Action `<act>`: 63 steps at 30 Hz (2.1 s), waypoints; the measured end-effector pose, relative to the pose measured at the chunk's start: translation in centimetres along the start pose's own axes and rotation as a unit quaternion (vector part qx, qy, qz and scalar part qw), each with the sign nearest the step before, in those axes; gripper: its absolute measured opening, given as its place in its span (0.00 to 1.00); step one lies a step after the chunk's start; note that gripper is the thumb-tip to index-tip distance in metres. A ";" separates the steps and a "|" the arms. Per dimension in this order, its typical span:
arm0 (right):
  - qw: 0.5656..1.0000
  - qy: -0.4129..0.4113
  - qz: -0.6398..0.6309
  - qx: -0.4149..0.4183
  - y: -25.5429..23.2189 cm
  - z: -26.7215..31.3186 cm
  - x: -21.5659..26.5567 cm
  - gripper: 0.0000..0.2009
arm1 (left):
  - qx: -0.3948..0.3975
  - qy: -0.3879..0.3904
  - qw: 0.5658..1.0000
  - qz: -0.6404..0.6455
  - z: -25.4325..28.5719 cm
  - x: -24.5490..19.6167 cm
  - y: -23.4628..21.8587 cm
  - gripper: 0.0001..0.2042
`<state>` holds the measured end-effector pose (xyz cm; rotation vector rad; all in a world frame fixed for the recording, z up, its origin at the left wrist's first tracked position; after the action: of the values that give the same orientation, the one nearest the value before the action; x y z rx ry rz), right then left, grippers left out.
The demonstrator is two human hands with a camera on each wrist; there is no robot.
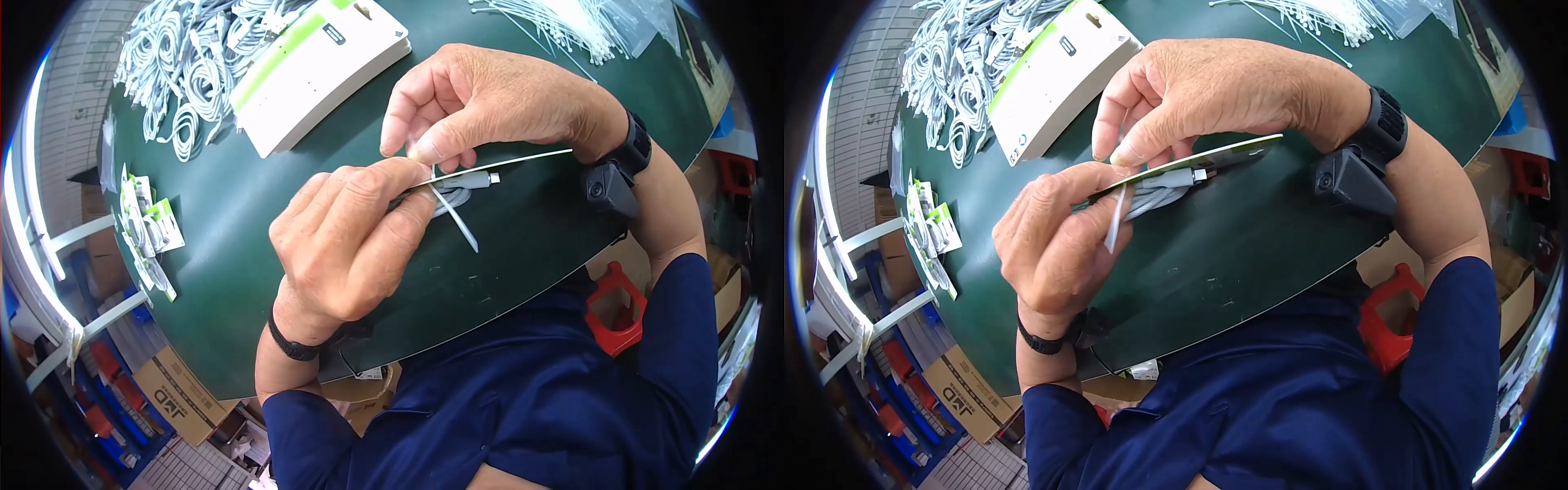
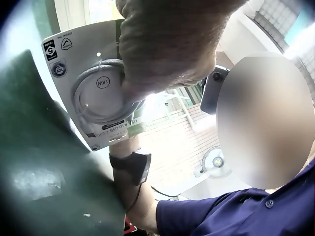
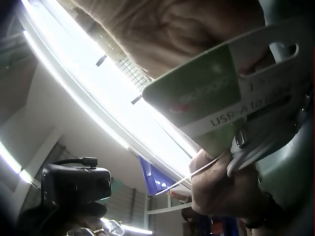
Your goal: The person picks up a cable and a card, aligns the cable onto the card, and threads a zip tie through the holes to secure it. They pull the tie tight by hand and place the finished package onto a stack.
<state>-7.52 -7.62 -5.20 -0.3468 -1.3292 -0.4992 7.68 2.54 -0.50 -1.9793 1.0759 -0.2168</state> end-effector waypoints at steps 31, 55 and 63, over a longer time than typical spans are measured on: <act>0.887 -0.232 0.351 -0.189 1.0 1.3 3.5 0.13 | -0.037 -0.316 0.929 0.187 1.7 3.6 1.7 0.10; 0.769 -0.359 0.486 -0.206 3.0 -0.9 2.2 0.10 | -0.033 -0.442 0.830 0.337 3.5 5.1 3.6 0.07; 0.759 -0.377 0.484 -0.218 3.3 -1.3 1.9 0.10 | -0.024 -0.455 0.819 0.350 3.6 4.8 4.0 0.07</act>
<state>-4.39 -5.81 -3.49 -1.6659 -1.5475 0.2898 9.98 0.04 -6.83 -1.2932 1.0340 1.0588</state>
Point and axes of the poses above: each hand's wrist, its own z-axis away from the middle knuckle, its own y-axis out of the palm, x = y × z, the point moved 4 cm from there along -z, towards the middle knuckle, and after that the axes turned 4 degrees about -x, right-handed, at the moved point
